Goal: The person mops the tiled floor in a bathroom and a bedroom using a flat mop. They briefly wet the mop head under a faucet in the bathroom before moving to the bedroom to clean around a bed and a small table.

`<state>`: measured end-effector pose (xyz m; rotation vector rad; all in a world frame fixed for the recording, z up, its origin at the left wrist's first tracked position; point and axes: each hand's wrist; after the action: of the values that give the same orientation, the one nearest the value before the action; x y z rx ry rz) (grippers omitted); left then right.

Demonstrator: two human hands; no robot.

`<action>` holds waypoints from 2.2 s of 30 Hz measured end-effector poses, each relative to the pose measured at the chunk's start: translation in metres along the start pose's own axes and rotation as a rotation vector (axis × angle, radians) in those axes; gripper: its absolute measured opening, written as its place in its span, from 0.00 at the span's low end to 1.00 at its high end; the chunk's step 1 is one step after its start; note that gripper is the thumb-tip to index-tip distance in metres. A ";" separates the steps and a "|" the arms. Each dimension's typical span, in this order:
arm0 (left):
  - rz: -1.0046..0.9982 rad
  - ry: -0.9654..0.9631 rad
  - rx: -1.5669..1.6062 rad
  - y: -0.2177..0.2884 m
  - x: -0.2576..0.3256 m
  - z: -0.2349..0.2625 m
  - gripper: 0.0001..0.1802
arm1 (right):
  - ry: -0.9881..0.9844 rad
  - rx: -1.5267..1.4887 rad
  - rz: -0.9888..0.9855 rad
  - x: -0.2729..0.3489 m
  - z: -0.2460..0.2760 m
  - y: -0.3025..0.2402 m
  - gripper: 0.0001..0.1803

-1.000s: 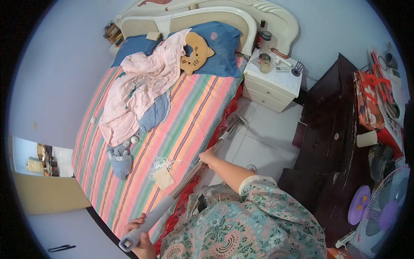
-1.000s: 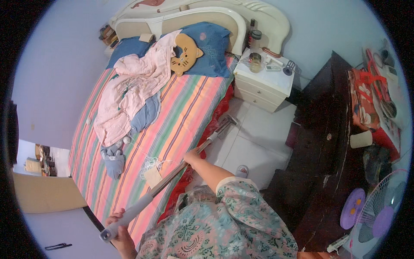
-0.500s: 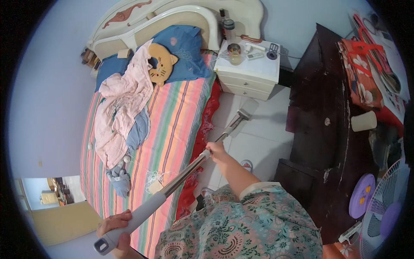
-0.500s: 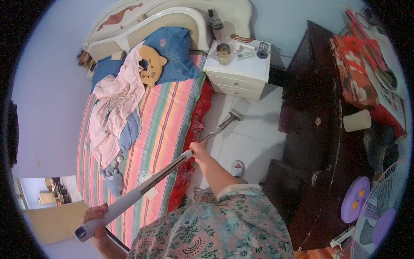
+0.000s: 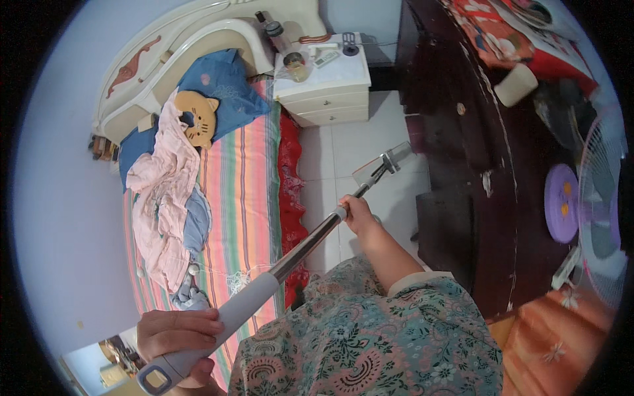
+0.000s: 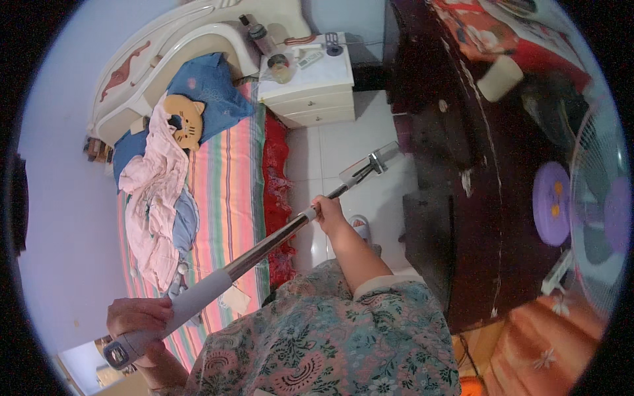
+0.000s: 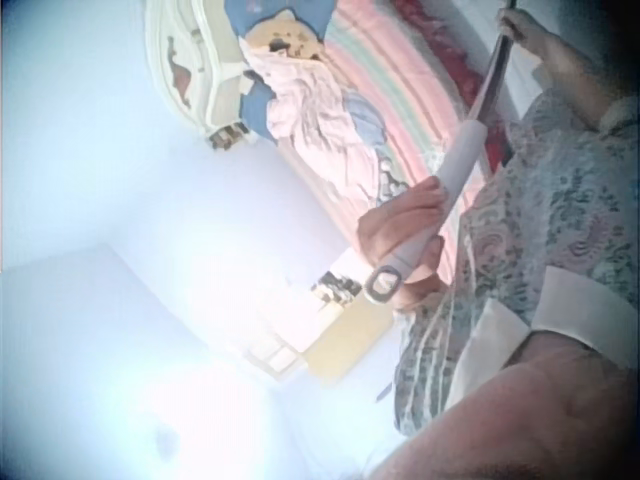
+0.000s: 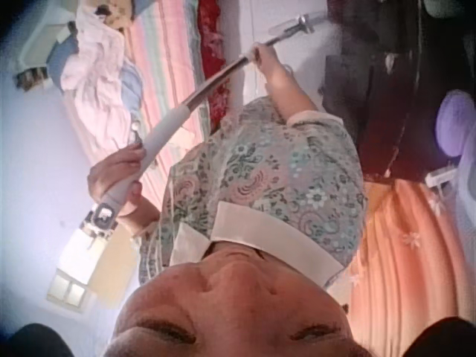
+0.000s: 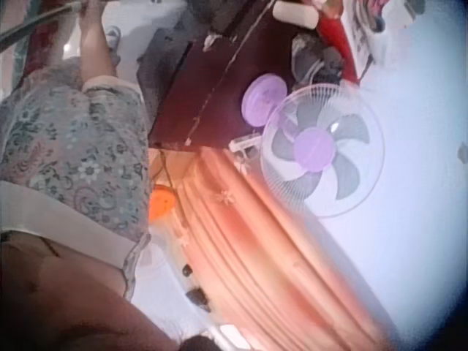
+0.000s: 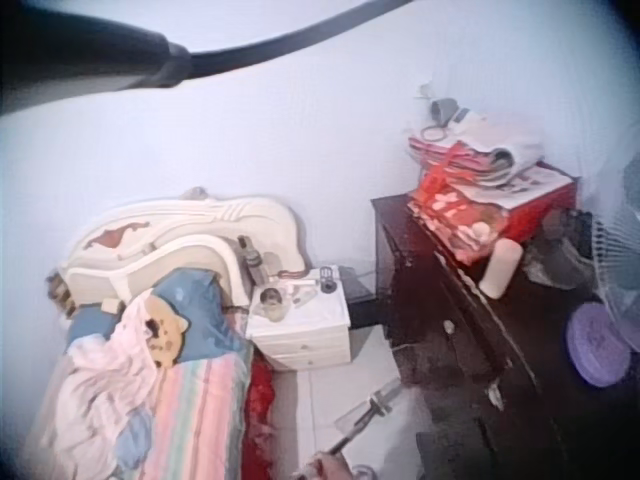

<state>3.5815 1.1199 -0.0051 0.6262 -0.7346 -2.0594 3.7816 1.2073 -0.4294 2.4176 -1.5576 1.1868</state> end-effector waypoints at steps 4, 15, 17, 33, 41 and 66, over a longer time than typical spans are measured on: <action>-0.084 -0.040 -0.057 0.005 0.033 -0.001 0.23 | -0.007 0.005 0.049 0.035 0.021 0.026 0.07; -0.225 -0.578 0.181 -0.065 0.155 -0.030 0.12 | 0.056 0.133 0.145 0.047 0.120 0.091 0.06; -0.276 -0.684 0.170 -0.071 0.169 -0.029 0.13 | 0.144 0.169 0.169 0.048 0.125 0.110 0.06; -0.477 -1.109 0.112 -0.015 0.209 0.164 0.06 | -0.229 -0.103 -0.411 0.182 -0.048 0.278 0.13; -0.530 -0.107 0.990 -0.042 0.259 0.112 0.16 | -0.140 -0.076 -0.478 0.171 -0.087 0.251 0.05; 0.044 0.290 0.685 -0.018 0.189 -0.005 0.10 | -0.231 0.295 -0.225 -0.031 -0.084 0.115 0.05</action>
<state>3.4764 0.9690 -0.0523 1.2422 -1.2691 -1.5996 3.6357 1.2075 -0.4300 2.9171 -1.1798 1.2041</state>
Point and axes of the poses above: each hand's wrist, its own x-axis away from the middle knuckle, its own z-axis out of the back of the hand, y = z × x, and after that the axes turned 14 degrees about -y, right-handed
